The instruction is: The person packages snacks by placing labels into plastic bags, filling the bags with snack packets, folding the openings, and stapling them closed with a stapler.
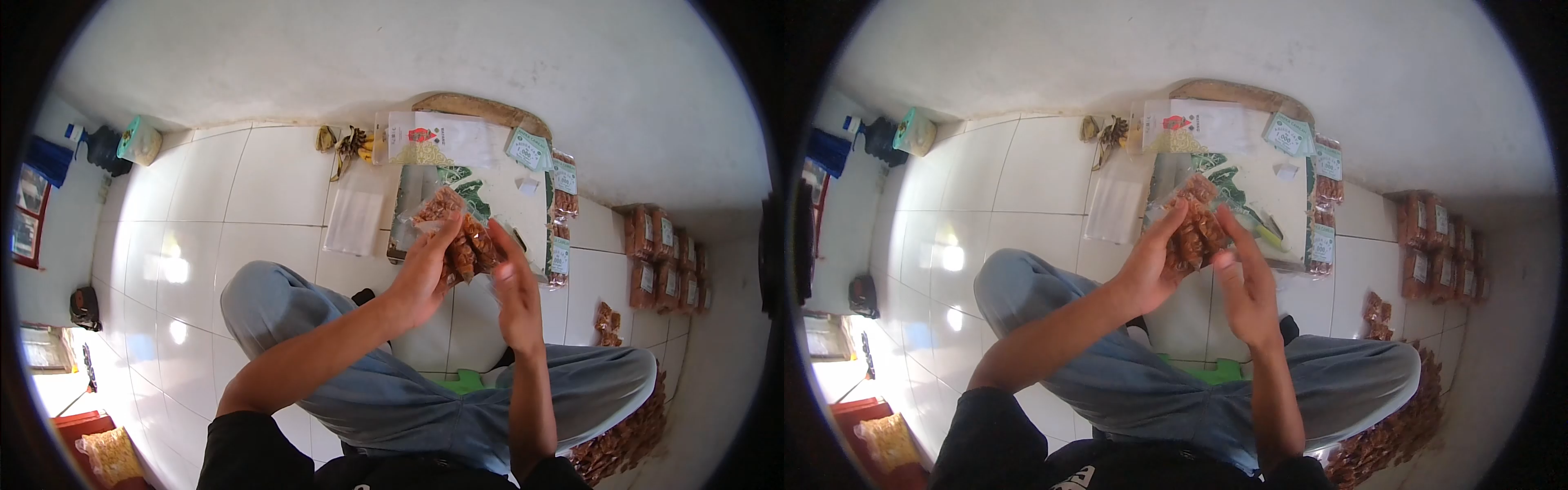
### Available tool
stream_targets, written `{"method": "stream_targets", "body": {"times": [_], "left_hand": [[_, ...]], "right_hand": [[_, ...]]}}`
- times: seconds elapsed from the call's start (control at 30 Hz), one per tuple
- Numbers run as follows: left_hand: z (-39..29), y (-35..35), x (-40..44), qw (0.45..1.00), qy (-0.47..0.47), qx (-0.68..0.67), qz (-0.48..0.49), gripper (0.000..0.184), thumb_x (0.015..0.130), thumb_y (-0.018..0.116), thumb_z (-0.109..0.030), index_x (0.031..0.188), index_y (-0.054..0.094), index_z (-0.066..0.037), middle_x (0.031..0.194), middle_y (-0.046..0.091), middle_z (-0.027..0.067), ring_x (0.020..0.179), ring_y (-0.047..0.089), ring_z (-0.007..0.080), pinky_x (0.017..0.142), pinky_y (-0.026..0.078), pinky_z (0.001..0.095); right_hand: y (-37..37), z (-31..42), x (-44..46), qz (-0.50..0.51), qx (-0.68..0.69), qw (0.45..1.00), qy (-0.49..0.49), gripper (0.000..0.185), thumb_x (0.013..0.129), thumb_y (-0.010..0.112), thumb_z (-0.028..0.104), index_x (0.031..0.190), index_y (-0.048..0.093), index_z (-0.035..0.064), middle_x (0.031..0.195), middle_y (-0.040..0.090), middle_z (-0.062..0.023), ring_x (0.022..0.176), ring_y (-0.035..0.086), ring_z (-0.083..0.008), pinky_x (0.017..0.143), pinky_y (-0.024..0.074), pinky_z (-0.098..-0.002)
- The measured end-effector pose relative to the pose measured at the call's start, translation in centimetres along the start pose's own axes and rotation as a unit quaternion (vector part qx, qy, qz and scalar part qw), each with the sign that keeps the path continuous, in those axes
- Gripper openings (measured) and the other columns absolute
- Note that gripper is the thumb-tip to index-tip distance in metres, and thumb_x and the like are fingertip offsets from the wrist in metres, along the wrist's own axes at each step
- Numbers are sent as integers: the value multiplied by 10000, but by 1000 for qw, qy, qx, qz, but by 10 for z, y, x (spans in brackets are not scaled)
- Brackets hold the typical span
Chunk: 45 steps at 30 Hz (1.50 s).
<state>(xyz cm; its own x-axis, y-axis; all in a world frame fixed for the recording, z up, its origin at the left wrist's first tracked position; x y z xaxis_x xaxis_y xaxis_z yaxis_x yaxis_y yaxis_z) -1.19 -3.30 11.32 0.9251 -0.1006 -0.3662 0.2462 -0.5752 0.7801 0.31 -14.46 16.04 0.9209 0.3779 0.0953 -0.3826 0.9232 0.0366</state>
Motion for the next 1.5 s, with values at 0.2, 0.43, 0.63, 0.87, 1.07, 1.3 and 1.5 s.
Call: {"method": "stream_targets", "body": {"times": [0.2,0.43,0.63,0.87,1.07,1.3,1.5], "left_hand": [[3,3,2,1000,2,21,9,502,986,436,-509,1276,467,-100,1200,566,58,1103,570,181,962,456,352],[10,17,-4,999,-16,-4,40,564,980,379,-570,1309,385,-113,1257,520,56,1180,517,191,993,418,362],[8,13,-3,994,12,103,19,636,920,540,-545,1307,372,-69,1204,523,84,1104,543,172,933,450,344],[-3,4,1,962,18,271,-25,680,840,724,-455,1229,411,5,1055,578,105,878,623,126,709,528,262],[1,2,2,966,3,256,-47,627,881,671,-461,1216,428,10,1023,587,102,820,622,114,658,527,252],[18,-21,6,959,49,250,-127,670,859,674,-509,1186,421,18,1015,584,115,759,630,141,654,536,255],[21,-13,7,978,-83,180,-57,627,870,653,-525,1147,461,3,955,602,84,720,635,134,625,550,295]], "right_hand": [[8,14,-3,35,-301,951,-52,933,658,864,249,1428,367,76,1306,511,-177,1204,499,-321,1025,393,-394],[-3,0,-5,-12,-344,936,-77,899,632,859,176,1397,398,73,1287,525,-149,1165,511,-313,985,403,-414],[-17,-8,-7,-54,-272,957,-82,784,623,746,38,1344,438,60,1258,536,-137,1138,529,-300,960,427,-400],[-10,11,-7,37,-290,948,-124,696,643,732,32,1290,482,92,1296,512,-152,1146,544,-330,935,474,-400],[-14,9,-11,26,-284,946,-153,539,691,750,69,1198,573,113,1349,470,-159,1191,529,-351,942,480,-405],[-5,-2,-13,40,-390,913,-117,536,658,821,142,1152,613,151,1328,487,-154,1159,544,-357,916,498,-421],[-13,-7,-17,69,-310,940,-129,607,657,838,99,1189,546,113,1302,501,-160,1184,528,-368,954,482,-427]]}}
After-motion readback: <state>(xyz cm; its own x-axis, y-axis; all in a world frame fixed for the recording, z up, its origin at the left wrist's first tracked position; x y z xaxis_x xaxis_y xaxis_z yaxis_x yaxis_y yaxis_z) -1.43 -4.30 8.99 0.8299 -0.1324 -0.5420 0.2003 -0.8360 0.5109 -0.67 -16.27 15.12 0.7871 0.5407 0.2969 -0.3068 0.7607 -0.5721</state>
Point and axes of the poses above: each hand's wrist, its own x-axis towards the middle knuckle, its own y-axis out of the palm, z = x × y, the point moved 8 cm from there along x, towards the middle knuckle
